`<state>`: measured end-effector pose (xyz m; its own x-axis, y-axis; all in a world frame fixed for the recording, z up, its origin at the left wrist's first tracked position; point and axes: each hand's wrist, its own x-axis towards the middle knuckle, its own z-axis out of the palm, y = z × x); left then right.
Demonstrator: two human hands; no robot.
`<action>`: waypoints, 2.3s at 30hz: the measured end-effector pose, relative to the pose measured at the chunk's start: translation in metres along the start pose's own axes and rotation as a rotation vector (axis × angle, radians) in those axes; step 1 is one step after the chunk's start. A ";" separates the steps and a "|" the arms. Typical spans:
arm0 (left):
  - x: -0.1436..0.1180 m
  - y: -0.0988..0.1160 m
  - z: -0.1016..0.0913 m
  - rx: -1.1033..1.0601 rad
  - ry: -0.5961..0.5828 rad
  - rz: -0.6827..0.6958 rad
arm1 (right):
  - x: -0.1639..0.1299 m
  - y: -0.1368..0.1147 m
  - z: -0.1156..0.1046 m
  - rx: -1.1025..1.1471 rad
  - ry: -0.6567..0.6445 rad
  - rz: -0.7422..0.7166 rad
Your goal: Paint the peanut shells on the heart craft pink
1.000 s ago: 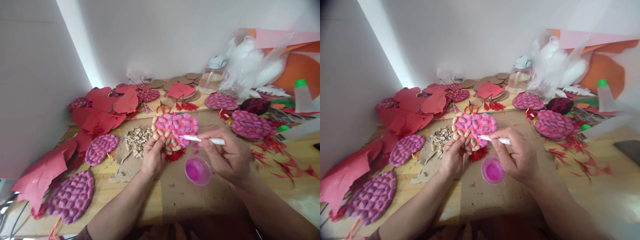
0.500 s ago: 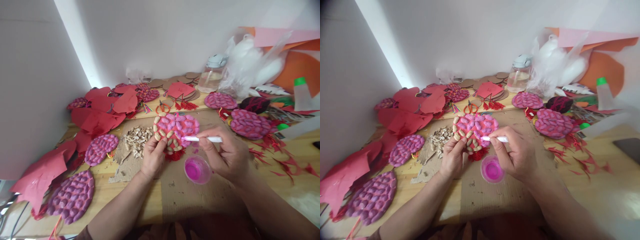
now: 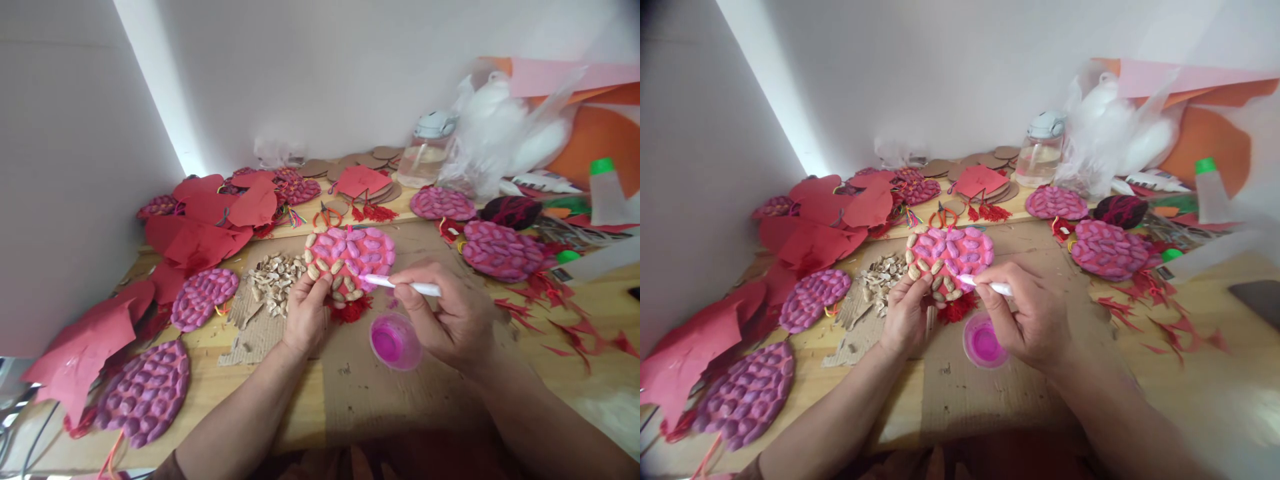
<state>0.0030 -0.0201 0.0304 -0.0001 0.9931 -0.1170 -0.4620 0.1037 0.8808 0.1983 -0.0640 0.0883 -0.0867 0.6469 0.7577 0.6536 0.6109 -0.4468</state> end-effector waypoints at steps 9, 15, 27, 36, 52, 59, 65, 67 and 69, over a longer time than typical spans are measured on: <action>0.000 -0.002 0.000 -0.015 0.022 -0.006 | 0.002 0.000 0.001 -0.019 -0.024 -0.019; 0.001 -0.003 0.000 -0.002 0.013 -0.012 | 0.000 0.002 0.002 -0.032 -0.024 -0.020; 0.001 -0.008 -0.004 0.065 -0.002 0.016 | -0.002 0.007 0.003 -0.065 -0.005 -0.068; 0.009 -0.010 -0.004 0.179 0.021 0.082 | -0.009 0.011 0.005 -0.066 0.072 0.048; 0.010 -0.013 -0.006 0.173 -0.017 0.111 | 0.009 -0.009 -0.021 0.169 0.226 0.075; 0.010 -0.014 -0.005 0.188 -0.029 0.109 | -0.001 -0.036 -0.061 -0.062 -0.478 -0.010; 0.008 -0.014 -0.005 0.189 -0.051 0.123 | -0.016 -0.014 -0.038 -0.227 -0.594 -0.213; 0.007 -0.013 -0.004 0.190 -0.051 0.117 | -0.020 -0.010 -0.034 -0.261 -0.607 -0.240; 0.006 -0.013 -0.004 0.192 -0.049 0.104 | -0.022 -0.008 -0.032 -0.287 -0.639 -0.227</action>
<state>0.0058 -0.0157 0.0169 0.0067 1.0000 -0.0022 -0.2842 0.0040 0.9587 0.2189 -0.0977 0.0908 -0.6071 0.7122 0.3524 0.7311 0.6744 -0.1034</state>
